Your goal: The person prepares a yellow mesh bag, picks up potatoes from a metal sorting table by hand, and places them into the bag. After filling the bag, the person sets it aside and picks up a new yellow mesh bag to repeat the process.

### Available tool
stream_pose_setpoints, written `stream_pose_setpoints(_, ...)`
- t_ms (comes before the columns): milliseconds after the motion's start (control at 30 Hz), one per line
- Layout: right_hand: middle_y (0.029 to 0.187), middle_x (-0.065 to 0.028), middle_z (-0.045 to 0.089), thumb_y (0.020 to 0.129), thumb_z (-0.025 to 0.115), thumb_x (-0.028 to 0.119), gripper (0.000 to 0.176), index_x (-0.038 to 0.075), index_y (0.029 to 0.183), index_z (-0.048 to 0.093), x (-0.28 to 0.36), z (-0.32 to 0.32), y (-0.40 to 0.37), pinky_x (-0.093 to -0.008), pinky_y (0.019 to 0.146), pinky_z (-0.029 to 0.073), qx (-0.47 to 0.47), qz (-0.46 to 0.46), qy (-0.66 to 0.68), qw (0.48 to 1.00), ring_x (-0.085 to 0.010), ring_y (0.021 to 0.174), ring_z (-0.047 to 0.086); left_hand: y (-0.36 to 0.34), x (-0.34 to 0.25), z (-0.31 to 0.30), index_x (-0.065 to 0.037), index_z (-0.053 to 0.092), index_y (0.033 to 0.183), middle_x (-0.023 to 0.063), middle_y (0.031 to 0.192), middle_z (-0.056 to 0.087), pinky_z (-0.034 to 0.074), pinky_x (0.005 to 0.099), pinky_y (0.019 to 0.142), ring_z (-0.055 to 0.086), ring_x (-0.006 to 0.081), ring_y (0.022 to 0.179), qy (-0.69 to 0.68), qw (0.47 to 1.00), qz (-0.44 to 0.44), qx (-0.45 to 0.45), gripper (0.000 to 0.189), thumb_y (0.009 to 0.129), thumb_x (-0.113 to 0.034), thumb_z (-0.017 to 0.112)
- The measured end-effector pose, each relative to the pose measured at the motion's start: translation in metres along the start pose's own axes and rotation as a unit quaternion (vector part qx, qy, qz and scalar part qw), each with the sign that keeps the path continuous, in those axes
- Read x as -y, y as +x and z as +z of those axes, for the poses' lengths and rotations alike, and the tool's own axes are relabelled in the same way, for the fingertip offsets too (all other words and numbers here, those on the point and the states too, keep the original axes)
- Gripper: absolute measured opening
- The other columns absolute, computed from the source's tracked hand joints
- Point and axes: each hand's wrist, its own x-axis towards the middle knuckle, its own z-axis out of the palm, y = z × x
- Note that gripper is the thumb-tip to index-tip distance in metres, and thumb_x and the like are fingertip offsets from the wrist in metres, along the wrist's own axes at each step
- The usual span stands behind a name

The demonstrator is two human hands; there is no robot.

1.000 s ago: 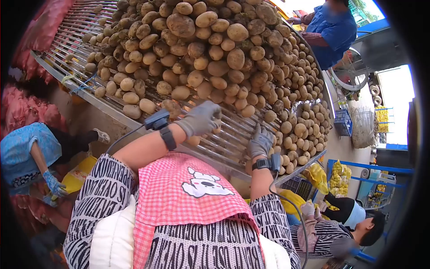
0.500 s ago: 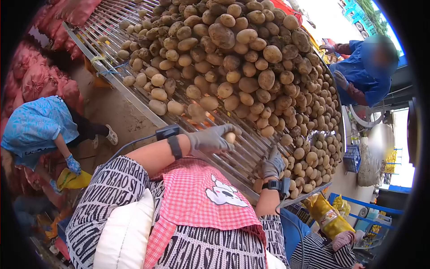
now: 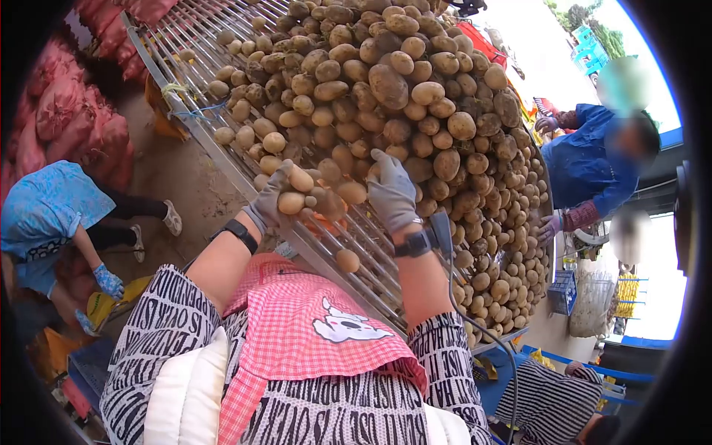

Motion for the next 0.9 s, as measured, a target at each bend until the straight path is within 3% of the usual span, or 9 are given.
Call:
stream_pose_setpoints(67, 0.118, -0.0163, 0.064, 0.084, 0.069, 0.017, 0.048, 0.006, 0.13, 0.056, 0.009, 0.01, 0.026, -0.0453, 0.083, 0.055, 0.082, 0.033, -0.329, 0.94, -0.0302, 0.109, 0.065, -0.001, 0.0, -0.004, -0.005, 0.051, 0.133, 0.0182, 0.108, 0.066, 0.059, 0.0363, 0.067, 0.068, 0.0243, 0.083, -0.018, 1.0, -0.014, 0.008, 0.068, 0.093, -0.06, 0.057)
stream_pose_setpoints(200, 0.111, -0.0155, 0.071, 0.082, 0.068, 0.028, 0.036, 0.006, 0.111, 0.072, 0.023, 0.016, 0.05, -0.043, 0.087, 0.055, 0.298, 0.115, -0.423, 0.848, -0.0294, 0.108, 0.068, 0.001, -0.002, -0.016, -0.005, 0.052, 0.133, 0.0186, 0.112, 0.063, 0.059, 0.0372, 0.07, 0.067, 0.0252, 0.086, -0.064, 0.994, -0.062, 0.068, 0.067, 0.094, -0.059, 0.057)
stream_pose_setpoints(300, 0.104, -0.0182, 0.072, 0.086, 0.059, 0.034, 0.034, 0.009, 0.101, 0.077, 0.005, -0.001, 0.037, -0.0423, 0.086, 0.055, 0.436, 0.086, -0.441, 0.779, -0.0332, 0.102, 0.069, -0.001, -0.003, -0.008, -0.004, 0.054, 0.131, 0.019, 0.11, 0.065, 0.059, 0.0367, 0.067, 0.069, 0.0263, 0.085, -0.08, 0.993, -0.054, 0.066, 0.067, 0.094, -0.06, 0.055)
stream_pose_setpoints(400, 0.105, -0.016, 0.072, 0.086, 0.059, 0.03, 0.033, 0.009, 0.11, 0.07, -0.013, 0.002, 0.016, -0.0456, 0.082, 0.054, 0.289, 0.101, -0.405, 0.862, -0.0335, 0.099, 0.069, -0.002, -0.008, -0.001, -0.004, 0.054, 0.13, 0.0192, 0.108, 0.067, 0.059, 0.0359, 0.065, 0.07, 0.0258, 0.084, -0.091, 0.992, -0.062, 0.064, 0.068, 0.094, -0.061, 0.054)
stream_pose_setpoints(600, 0.099, -0.0162, 0.07, 0.091, 0.053, 0.026, 0.039, 0.013, 0.127, 0.056, -0.043, 0.039, -0.016, -0.051, 0.075, 0.053, 0.106, 0.08, -0.287, 0.949, -0.0367, 0.091, 0.068, 0.0, -0.01, 0.007, -0.004, 0.055, 0.13, 0.0183, 0.108, 0.068, 0.058, 0.034, 0.062, 0.07, 0.0224, 0.082, -0.067, 0.993, -0.081, 0.055, 0.07, 0.093, -0.063, 0.053)
stream_pose_setpoints(733, 0.102, -0.0183, 0.07, 0.091, 0.053, 0.025, 0.046, 0.015, 0.135, 0.051, -0.027, 0.047, -0.007, -0.0518, 0.077, 0.053, 0.108, 0.115, -0.282, 0.946, -0.0387, 0.094, 0.067, 0.002, -0.009, 0.004, -0.004, 0.054, 0.13, 0.0175, 0.108, 0.068, 0.057, 0.0335, 0.062, 0.069, 0.021, 0.08, -0.036, 0.995, -0.087, 0.042, 0.071, 0.093, -0.064, 0.053)
stream_pose_setpoints(800, 0.105, -0.0206, 0.069, 0.091, 0.053, 0.023, 0.049, 0.015, 0.139, 0.048, -0.025, 0.05, 0.003, -0.0531, 0.079, 0.053, 0.065, 0.059, -0.269, 0.959, -0.0408, 0.098, 0.067, 0.002, -0.009, 0.005, -0.004, 0.054, 0.13, 0.0171, 0.108, 0.068, 0.057, 0.0334, 0.062, 0.069, 0.0208, 0.08, -0.043, 0.994, -0.091, 0.046, 0.072, 0.093, -0.065, 0.053)
stream_pose_setpoints(833, 0.112, -0.0215, 0.067, 0.09, 0.053, 0.022, 0.047, 0.014, 0.136, 0.049, -0.013, 0.045, 0.016, -0.0524, 0.083, 0.053, 0.154, 0.129, -0.27, 0.942, -0.0405, 0.105, 0.065, 0.001, -0.01, 0.007, -0.004, 0.054, 0.13, 0.0168, 0.108, 0.068, 0.057, 0.0333, 0.062, 0.069, 0.0206, 0.08, -0.05, 0.993, -0.096, 0.052, 0.072, 0.093, -0.065, 0.053)
stream_pose_setpoints(900, 0.114, -0.0209, 0.067, 0.09, 0.053, 0.021, 0.046, 0.015, 0.136, 0.05, -0.02, 0.052, 0.027, -0.052, 0.085, 0.052, 0.144, 0.101, -0.303, 0.937, -0.0396, 0.107, 0.065, 0.001, -0.012, 0.009, -0.004, 0.054, 0.13, 0.0163, 0.108, 0.068, 0.057, 0.0331, 0.062, 0.069, 0.0207, 0.08, -0.045, 0.993, -0.098, 0.052, 0.072, 0.093, -0.065, 0.053)
